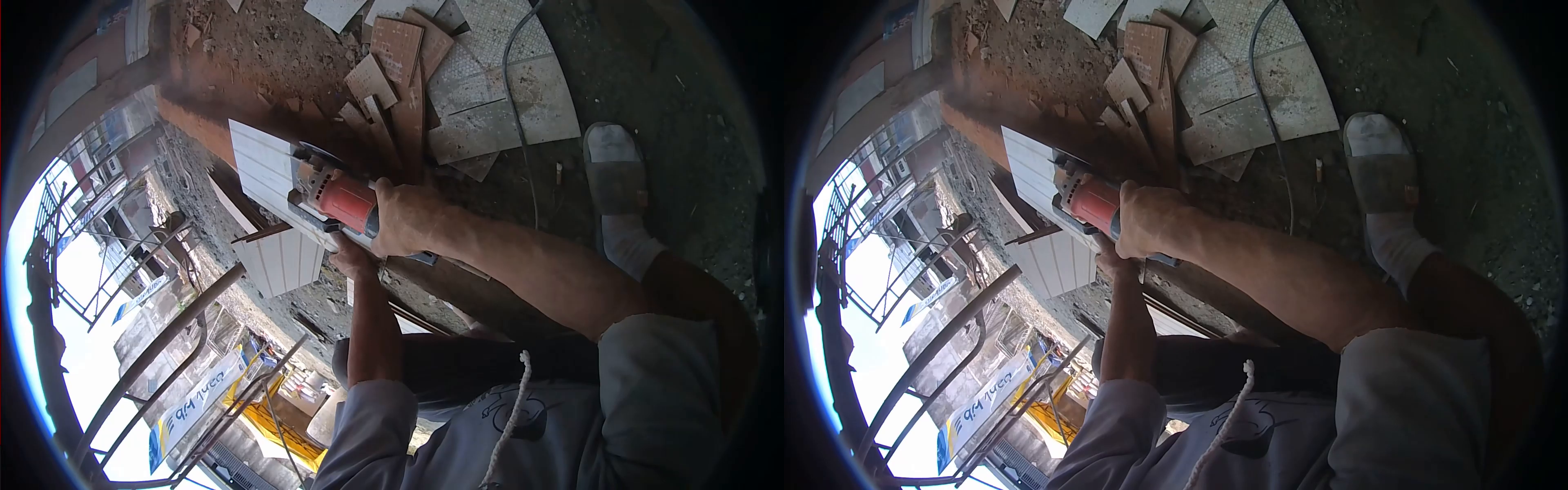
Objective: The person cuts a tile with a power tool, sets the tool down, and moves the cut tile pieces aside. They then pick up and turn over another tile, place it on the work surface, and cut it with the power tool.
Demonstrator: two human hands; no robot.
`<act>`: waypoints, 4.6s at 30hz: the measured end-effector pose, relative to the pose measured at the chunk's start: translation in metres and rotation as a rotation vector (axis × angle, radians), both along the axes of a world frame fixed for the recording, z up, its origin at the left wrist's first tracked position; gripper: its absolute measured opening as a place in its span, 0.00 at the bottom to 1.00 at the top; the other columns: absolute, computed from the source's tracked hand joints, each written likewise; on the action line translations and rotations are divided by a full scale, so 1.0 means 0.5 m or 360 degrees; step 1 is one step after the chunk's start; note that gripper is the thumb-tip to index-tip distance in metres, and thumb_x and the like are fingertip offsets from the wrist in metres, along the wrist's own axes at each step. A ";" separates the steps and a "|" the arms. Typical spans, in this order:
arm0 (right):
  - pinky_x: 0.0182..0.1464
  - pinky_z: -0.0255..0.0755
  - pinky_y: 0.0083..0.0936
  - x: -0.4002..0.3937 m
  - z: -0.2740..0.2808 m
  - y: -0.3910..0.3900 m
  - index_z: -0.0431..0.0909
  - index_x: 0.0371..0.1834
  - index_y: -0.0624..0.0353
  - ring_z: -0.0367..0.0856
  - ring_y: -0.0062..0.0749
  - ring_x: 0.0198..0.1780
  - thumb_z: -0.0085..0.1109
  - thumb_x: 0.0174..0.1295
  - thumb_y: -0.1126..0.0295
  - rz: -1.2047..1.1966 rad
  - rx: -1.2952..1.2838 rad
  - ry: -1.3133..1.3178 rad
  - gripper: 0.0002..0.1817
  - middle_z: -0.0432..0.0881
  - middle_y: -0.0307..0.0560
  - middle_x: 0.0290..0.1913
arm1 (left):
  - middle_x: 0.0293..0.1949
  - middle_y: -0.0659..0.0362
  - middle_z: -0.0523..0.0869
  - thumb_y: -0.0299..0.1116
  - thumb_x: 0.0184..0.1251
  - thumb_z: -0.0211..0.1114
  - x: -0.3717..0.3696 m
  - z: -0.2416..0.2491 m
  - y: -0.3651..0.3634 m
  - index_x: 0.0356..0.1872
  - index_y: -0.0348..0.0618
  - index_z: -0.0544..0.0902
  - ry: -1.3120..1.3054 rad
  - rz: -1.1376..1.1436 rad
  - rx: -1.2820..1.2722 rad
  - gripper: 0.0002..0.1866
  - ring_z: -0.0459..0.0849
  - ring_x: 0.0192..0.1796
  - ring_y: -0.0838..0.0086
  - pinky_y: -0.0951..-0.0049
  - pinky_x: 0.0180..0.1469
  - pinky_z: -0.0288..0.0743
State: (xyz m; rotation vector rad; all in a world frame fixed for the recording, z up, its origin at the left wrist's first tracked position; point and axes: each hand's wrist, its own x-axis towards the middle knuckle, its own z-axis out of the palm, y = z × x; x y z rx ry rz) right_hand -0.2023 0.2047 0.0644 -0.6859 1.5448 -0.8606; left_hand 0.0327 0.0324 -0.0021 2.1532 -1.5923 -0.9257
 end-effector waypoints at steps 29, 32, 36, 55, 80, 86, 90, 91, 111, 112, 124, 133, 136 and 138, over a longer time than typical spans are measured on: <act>0.55 0.79 0.42 -0.009 0.015 0.028 0.65 0.56 0.71 0.87 0.56 0.48 0.69 0.46 0.59 -0.0035 -0.0006 -0.0059 0.38 0.84 0.69 0.44 | 0.53 0.33 0.77 0.70 0.62 0.61 0.039 -0.017 -0.014 0.59 0.20 0.64 -0.0765 -0.0433 -0.0168 0.52 0.83 0.52 0.50 0.56 0.51 0.80; 0.54 0.79 0.42 -0.010 0.017 0.032 0.65 0.56 0.71 0.87 0.56 0.48 0.69 0.46 0.59 -0.0053 -0.0018 -0.0066 0.38 0.84 0.69 0.44 | 0.54 0.33 0.77 0.72 0.60 0.61 0.000 0.004 0.003 0.59 0.20 0.64 -0.0455 -0.0048 -0.0118 0.53 0.83 0.52 0.50 0.56 0.52 0.79; 0.54 0.79 0.43 -0.009 0.017 0.031 0.65 0.56 0.71 0.87 0.57 0.48 0.69 0.47 0.59 -0.0044 -0.0006 -0.0075 0.37 0.84 0.69 0.44 | 0.53 0.33 0.78 0.73 0.60 0.59 -0.033 0.026 0.027 0.59 0.19 0.65 -0.0427 -0.0023 -0.0121 0.54 0.83 0.52 0.50 0.55 0.52 0.79; 0.54 0.80 0.43 -0.006 0.018 0.030 0.65 0.56 0.72 0.87 0.57 0.47 0.69 0.46 0.59 -0.0050 0.0011 -0.0084 0.38 0.84 0.71 0.43 | 0.54 0.32 0.78 0.70 0.62 0.58 -0.026 0.022 0.026 0.59 0.21 0.67 -0.0544 -0.0075 -0.0235 0.50 0.83 0.53 0.48 0.55 0.54 0.78; 0.54 0.80 0.42 -0.014 0.021 0.029 0.64 0.61 0.73 0.87 0.57 0.47 0.69 0.45 0.60 -0.0016 0.0001 -0.0106 0.42 0.84 0.71 0.45 | 0.56 0.31 0.77 0.73 0.58 0.58 -0.035 0.026 0.022 0.61 0.19 0.67 -0.0553 -0.0009 -0.0089 0.54 0.82 0.55 0.46 0.52 0.57 0.77; 0.53 0.81 0.42 -0.013 0.020 0.034 0.64 0.60 0.73 0.87 0.57 0.46 0.69 0.45 0.61 -0.0023 -0.0024 -0.0114 0.41 0.84 0.71 0.44 | 0.56 0.32 0.77 0.74 0.58 0.58 -0.031 0.026 0.018 0.61 0.19 0.67 -0.0499 -0.0016 -0.0112 0.56 0.83 0.55 0.46 0.55 0.56 0.79; 0.52 0.81 0.42 -0.011 0.020 0.033 0.64 0.60 0.73 0.87 0.56 0.46 0.69 0.45 0.60 -0.0026 -0.0030 -0.0087 0.41 0.84 0.71 0.44 | 0.56 0.32 0.78 0.75 0.57 0.58 -0.019 0.017 0.004 0.62 0.19 0.67 -0.0426 0.0007 -0.0059 0.57 0.83 0.55 0.46 0.54 0.56 0.79; 0.52 0.81 0.42 -0.011 0.022 0.035 0.64 0.60 0.73 0.87 0.56 0.46 0.69 0.45 0.60 -0.0029 -0.0024 -0.0088 0.41 0.84 0.71 0.43 | 0.56 0.32 0.78 0.75 0.57 0.58 -0.015 0.015 0.002 0.62 0.19 0.67 -0.0464 0.0019 -0.0072 0.57 0.83 0.55 0.46 0.54 0.56 0.79; 0.53 0.80 0.43 -0.013 0.027 0.044 0.63 0.61 0.71 0.87 0.56 0.46 0.69 0.45 0.59 -0.0006 0.0001 -0.0107 0.41 0.84 0.70 0.43 | 0.53 0.34 0.80 0.69 0.63 0.56 -0.019 0.018 0.007 0.58 0.24 0.70 -0.0508 0.0039 -0.0133 0.47 0.84 0.52 0.47 0.52 0.52 0.80; 0.53 0.80 0.44 -0.012 0.027 0.044 0.63 0.61 0.72 0.87 0.56 0.46 0.68 0.45 0.59 0.0003 0.0002 -0.0103 0.41 0.84 0.70 0.43 | 0.53 0.34 0.80 0.68 0.65 0.56 -0.019 0.018 0.007 0.57 0.24 0.70 -0.0486 0.0037 -0.0135 0.46 0.84 0.51 0.47 0.52 0.52 0.80; 0.52 0.80 0.43 -0.006 0.025 0.052 0.63 0.61 0.71 0.87 0.56 0.45 0.68 0.46 0.58 0.0005 0.0001 -0.0070 0.42 0.85 0.68 0.43 | 0.55 0.33 0.79 0.66 0.64 0.57 0.046 -0.024 -0.041 0.62 0.23 0.67 -0.0409 -0.0021 -0.0077 0.47 0.82 0.55 0.44 0.52 0.55 0.78; 0.51 0.80 0.44 -0.005 0.030 0.058 0.64 0.60 0.71 0.88 0.54 0.45 0.70 0.46 0.57 0.0012 0.0011 -0.0051 0.41 0.85 0.67 0.42 | 0.57 0.33 0.78 0.64 0.65 0.57 0.110 -0.048 -0.072 0.63 0.25 0.66 -0.0839 -0.0558 -0.0081 0.45 0.82 0.55 0.44 0.52 0.56 0.78; 0.51 0.80 0.44 0.000 0.025 0.060 0.64 0.59 0.71 0.88 0.54 0.45 0.70 0.46 0.56 0.0000 -0.0002 -0.0040 0.42 0.85 0.66 0.42 | 0.56 0.33 0.78 0.62 0.66 0.57 0.080 -0.033 -0.053 0.63 0.25 0.67 -0.0806 -0.0376 -0.0063 0.43 0.82 0.55 0.45 0.53 0.56 0.78; 0.51 0.80 0.44 0.003 0.024 0.059 0.64 0.59 0.71 0.88 0.54 0.45 0.71 0.46 0.56 -0.0010 -0.0009 -0.0036 0.42 0.85 0.66 0.42 | 0.56 0.33 0.79 0.61 0.66 0.57 0.048 -0.016 -0.034 0.63 0.26 0.67 -0.0812 -0.0308 -0.0078 0.43 0.83 0.55 0.45 0.52 0.56 0.78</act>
